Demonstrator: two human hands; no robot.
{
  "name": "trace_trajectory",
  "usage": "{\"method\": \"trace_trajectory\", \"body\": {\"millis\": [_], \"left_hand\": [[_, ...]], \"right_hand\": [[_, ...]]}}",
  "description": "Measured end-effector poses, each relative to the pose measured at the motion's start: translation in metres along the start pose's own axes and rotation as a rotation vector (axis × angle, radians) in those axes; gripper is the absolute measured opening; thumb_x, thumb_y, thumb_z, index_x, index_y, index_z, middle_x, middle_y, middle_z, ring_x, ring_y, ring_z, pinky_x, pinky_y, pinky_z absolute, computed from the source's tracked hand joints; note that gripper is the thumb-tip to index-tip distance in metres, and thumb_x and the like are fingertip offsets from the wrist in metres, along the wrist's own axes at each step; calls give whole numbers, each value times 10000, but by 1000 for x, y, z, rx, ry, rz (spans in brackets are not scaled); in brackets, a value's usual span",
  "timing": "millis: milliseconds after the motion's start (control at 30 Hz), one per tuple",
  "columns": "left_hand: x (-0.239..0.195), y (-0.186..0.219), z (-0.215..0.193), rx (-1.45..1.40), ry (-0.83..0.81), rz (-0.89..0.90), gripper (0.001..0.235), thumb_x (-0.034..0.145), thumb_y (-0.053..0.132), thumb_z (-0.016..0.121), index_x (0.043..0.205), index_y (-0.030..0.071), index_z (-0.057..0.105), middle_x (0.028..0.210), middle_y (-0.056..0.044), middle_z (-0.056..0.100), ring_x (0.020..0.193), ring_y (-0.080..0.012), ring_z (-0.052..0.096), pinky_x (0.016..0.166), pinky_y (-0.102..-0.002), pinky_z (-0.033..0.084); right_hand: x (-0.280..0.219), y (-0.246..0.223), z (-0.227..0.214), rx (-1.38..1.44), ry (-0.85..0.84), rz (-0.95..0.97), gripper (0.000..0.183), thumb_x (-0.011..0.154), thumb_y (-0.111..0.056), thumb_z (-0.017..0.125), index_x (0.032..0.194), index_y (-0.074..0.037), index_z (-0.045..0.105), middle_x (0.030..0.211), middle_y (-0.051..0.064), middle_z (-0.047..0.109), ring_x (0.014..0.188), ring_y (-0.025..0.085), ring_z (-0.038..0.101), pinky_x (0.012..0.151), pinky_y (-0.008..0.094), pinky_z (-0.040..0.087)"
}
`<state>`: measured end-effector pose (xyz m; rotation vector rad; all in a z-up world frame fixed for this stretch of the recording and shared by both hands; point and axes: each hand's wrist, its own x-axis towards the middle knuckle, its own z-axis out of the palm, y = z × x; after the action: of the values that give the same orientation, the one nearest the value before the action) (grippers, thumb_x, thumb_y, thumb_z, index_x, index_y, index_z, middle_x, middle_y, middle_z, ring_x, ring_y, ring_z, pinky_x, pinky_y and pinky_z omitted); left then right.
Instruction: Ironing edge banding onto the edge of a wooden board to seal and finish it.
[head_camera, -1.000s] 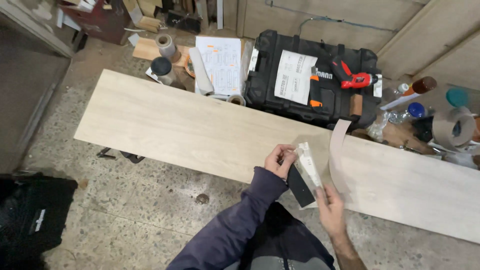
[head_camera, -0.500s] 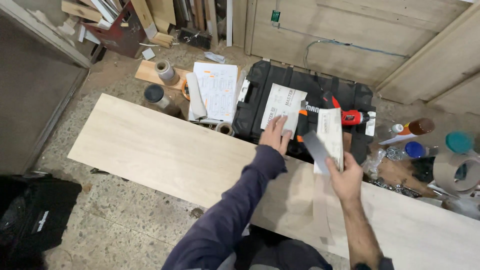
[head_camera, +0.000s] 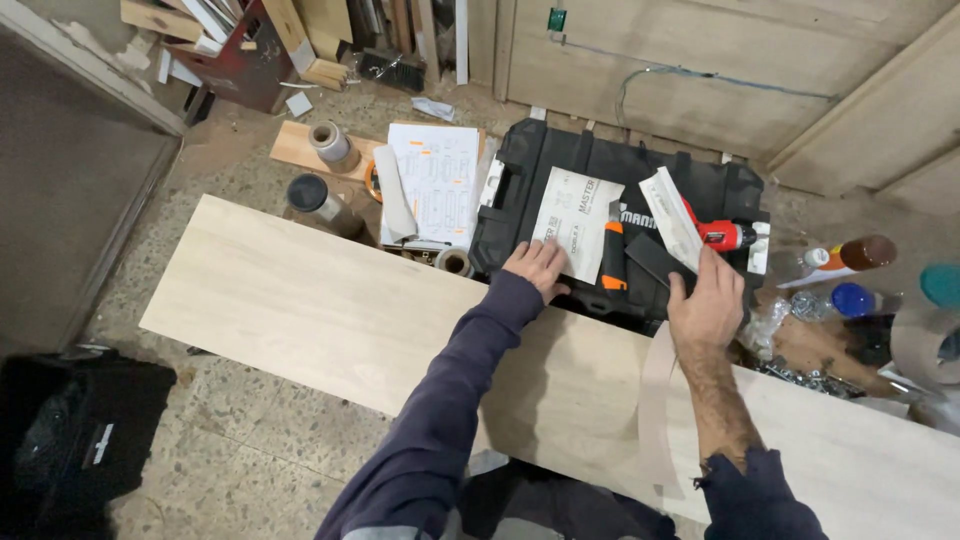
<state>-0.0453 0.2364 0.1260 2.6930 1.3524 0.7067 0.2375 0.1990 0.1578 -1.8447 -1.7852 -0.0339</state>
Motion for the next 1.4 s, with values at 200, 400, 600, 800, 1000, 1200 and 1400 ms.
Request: {"method": "trace_trajectory", "body": {"millis": [200, 400, 600, 800, 1000, 1200, 1400], "left_hand": [[11, -3, 73, 343, 319, 108, 253, 762, 137, 619, 966, 7, 691, 1042, -143, 712, 949, -301, 629, 904, -446, 532], [17, -27, 79, 107, 32, 69, 60, 907, 87, 611, 907, 46, 653, 827, -134, 685, 823, -308, 717, 686, -448, 571], [-12, -24, -80, -514, 660, -727, 143, 1072, 201, 563, 1055, 72, 623, 771, -118, 656, 706, -271, 657, 623, -377, 512], [-119, -6, -143, -974, 791, -677, 168, 1140, 171, 547, 1083, 30, 621, 794, 6, 553, 703, -83, 465, 621, -259, 408], [-236, -10, -213, -1512, 782, -734, 298, 1057, 247, 522, 1225, 3, 551, 1072, -87, 676, 967, -146, 682, 705, -309, 621], [-341, -18, -316, -876, 576, -580, 824, 962, 231, 654, 1617, -41, 235, 1601, -261, 414, 1501, -370, 445, 1231, -444, 356], [-415, -79, -380, -755, 548, -593, 695, 1007, 47, 498, 1641, -43, 227, 1698, -296, 300, 1598, -419, 308, 1279, -423, 290]], "right_hand": [[-26, -35, -11, -46, 8, -31, 545, 907, -206, 799, 1368, 23, 622, 1393, 181, 583, 1315, 366, 477, 1125, 485, 406], [-62, -78, -25, 92, -82, -46, 426, 883, -205, 779, 1251, -8, 689, 1290, 125, 648, 1255, 326, 544, 1088, 438, 447], [-62, -130, -50, 473, -212, 39, 445, 918, -227, 767, 1307, -36, 668, 1362, 132, 650, 1304, 280, 598, 1113, 401, 474], [-38, -263, -80, 359, -16, -672, 836, 650, -346, 868, 1344, 21, 581, 1400, 228, 565, 1287, 393, 530, 1076, 494, 443], [-107, -356, -32, 416, -7, -765, 568, 732, 79, 712, 1291, -13, 672, 1344, 153, 650, 1214, 368, 638, 1062, 478, 530], [-203, -496, -8, 587, -112, -740, 506, 773, -1, 717, 1270, 73, 654, 1309, 211, 638, 1144, 405, 640, 972, 493, 532], [-233, -593, 35, 656, -274, -853, 430, 840, -73, 740, 1234, 63, 636, 1296, 195, 645, 1147, 369, 657, 976, 448, 555]]}}
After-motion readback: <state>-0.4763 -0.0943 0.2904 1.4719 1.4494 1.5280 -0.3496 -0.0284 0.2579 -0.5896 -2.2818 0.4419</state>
